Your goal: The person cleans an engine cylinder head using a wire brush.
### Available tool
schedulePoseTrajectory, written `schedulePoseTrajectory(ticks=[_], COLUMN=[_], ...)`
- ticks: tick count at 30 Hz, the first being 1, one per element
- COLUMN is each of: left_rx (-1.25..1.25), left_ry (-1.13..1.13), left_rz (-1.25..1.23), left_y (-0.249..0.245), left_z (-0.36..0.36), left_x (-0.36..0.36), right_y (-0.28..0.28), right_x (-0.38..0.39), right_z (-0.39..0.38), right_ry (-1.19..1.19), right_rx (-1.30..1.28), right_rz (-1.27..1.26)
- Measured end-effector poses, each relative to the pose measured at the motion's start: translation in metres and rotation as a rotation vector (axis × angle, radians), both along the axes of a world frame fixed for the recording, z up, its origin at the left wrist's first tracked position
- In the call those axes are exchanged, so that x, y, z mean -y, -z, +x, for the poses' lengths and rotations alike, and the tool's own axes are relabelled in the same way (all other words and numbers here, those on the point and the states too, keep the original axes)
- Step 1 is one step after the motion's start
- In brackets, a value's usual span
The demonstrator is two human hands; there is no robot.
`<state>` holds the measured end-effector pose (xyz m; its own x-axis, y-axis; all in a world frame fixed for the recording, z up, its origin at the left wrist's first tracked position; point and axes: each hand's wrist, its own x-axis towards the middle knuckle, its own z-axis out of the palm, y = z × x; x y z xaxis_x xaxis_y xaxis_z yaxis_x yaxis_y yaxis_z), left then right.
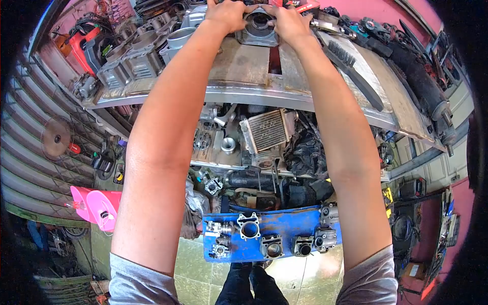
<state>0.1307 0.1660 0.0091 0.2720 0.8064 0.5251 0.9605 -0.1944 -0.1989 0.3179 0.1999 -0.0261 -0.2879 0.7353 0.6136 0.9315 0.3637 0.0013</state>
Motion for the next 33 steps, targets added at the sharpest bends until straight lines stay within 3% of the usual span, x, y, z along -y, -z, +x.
schedulePoseTrajectory(ticks=[9,11,23,33], left_rx=[-0.028,-0.056,-0.174,-0.069], left_ry=[0.004,-0.011,0.016,0.029], left_rz=[0.060,0.024,0.101,0.073], left_y=[0.008,0.001,0.005,0.004], left_z=[0.006,0.010,0.003,-0.001], left_x=[-0.016,-0.008,-0.011,0.006], right_y=[-0.006,-0.001,-0.008,-0.006], right_x=[0.017,0.017,0.026,0.020], right_z=[-0.002,-0.003,-0.002,-0.002], right_ry=[-0.017,-0.011,-0.015,-0.044], right_rx=[-0.053,-0.091,-0.078,-0.105], right_rz=[-0.049,0.064,-0.039,0.006])
